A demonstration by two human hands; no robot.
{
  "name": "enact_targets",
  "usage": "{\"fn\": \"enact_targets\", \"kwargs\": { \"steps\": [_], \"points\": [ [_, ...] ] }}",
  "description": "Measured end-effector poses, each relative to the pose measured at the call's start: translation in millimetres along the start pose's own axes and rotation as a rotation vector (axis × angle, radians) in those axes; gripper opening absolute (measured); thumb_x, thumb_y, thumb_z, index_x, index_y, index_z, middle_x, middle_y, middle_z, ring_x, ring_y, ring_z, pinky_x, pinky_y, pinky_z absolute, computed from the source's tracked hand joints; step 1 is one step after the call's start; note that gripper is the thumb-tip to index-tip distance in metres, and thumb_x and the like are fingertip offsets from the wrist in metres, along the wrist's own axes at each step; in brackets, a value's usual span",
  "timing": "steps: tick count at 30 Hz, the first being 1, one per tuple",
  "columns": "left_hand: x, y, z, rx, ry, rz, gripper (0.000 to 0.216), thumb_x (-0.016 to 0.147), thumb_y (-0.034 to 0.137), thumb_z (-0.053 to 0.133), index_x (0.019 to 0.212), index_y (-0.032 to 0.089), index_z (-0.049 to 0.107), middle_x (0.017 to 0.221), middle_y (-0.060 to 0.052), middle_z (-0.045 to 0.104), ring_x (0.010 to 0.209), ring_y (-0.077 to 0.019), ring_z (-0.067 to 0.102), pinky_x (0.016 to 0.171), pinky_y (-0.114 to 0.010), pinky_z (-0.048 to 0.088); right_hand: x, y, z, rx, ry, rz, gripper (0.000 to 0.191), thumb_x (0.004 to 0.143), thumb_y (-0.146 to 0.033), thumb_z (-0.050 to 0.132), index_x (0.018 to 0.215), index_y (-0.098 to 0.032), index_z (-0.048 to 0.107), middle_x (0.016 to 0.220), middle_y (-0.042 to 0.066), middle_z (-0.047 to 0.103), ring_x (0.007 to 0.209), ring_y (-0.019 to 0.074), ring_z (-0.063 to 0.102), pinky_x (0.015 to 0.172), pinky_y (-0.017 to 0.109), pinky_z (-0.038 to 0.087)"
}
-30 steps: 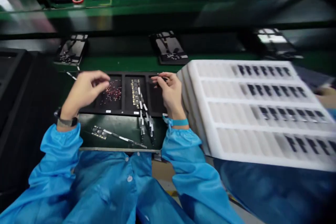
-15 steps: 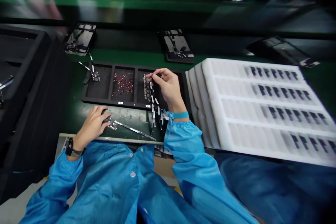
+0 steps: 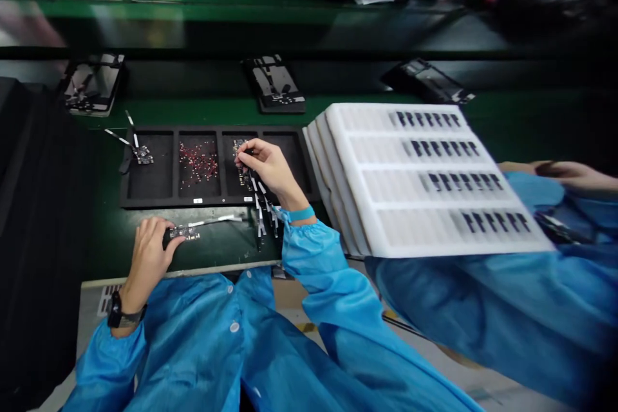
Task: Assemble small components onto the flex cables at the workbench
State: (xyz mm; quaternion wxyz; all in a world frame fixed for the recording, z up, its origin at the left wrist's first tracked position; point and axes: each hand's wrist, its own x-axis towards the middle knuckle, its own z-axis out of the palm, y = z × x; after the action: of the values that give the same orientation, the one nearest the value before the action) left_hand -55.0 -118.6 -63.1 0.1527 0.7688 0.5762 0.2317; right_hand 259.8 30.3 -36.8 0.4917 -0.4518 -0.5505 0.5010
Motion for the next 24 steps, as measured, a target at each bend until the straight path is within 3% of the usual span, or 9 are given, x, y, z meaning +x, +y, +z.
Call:
{"fn": "enact_targets", "kwargs": {
  "steps": [6, 11, 18, 24],
  "points": [
    [9, 11, 14, -0.17, 0.063, -0.091, 0.013, 0.1, 0.033, 0.066, 0.107, 0.023, 0.061, 0.099, -0.008, 0.067, 0.095, -0.0293, 0.064, 0.091, -0.046, 0.055, 0, 5, -2, -0.027, -0.019, 0.003, 0.033, 0.082, -0.047, 0.086, 0.098, -0.021, 0.071, 0.088, 0.003, 0.071, 0.078, 0.0176, 0.067, 0.064, 0.029, 0.052],
    [10, 2, 2, -0.274, -0.059, -0.099, 0.023, 0.098, 0.032, 0.067, 0.119, 0.024, 0.068, 0.099, -0.006, 0.069, 0.092, -0.0263, 0.067, 0.09, -0.042, 0.058, 0, 7, -1, -0.077, -0.048, 0.002, 0.032, 0.084, -0.049, 0.083, 0.094, -0.021, 0.071, 0.084, 0.002, 0.069, 0.073, 0.0165, 0.062, 0.063, 0.029, 0.051],
    [18, 5, -12, -0.141, -0.154, -0.082, 0.008, 0.093, 0.024, 0.068, 0.098, 0.023, 0.062, 0.094, -0.006, 0.066, 0.091, -0.0287, 0.063, 0.084, -0.043, 0.054, -3, 1, 3, -0.092, -0.103, 0.013, 0.034, 0.087, -0.052, 0.081, 0.093, -0.02, 0.073, 0.083, 0.002, 0.069, 0.066, 0.0147, 0.059, 0.06, 0.029, 0.051],
    [30, 7, -17, -0.039, -0.252, -0.016, 0.015, 0.092, 0.022, 0.07, 0.085, 0.024, 0.057, 0.09, -0.006, 0.066, 0.091, -0.0287, 0.06, 0.082, -0.041, 0.049, -6, -3, 8, -0.036, -0.135, 0.038, 0.039, 0.086, -0.056, 0.083, 0.089, -0.02, 0.07, 0.078, 0.001, 0.066, 0.067, 0.0149, 0.06, 0.059, 0.028, 0.052]
  ]
}}
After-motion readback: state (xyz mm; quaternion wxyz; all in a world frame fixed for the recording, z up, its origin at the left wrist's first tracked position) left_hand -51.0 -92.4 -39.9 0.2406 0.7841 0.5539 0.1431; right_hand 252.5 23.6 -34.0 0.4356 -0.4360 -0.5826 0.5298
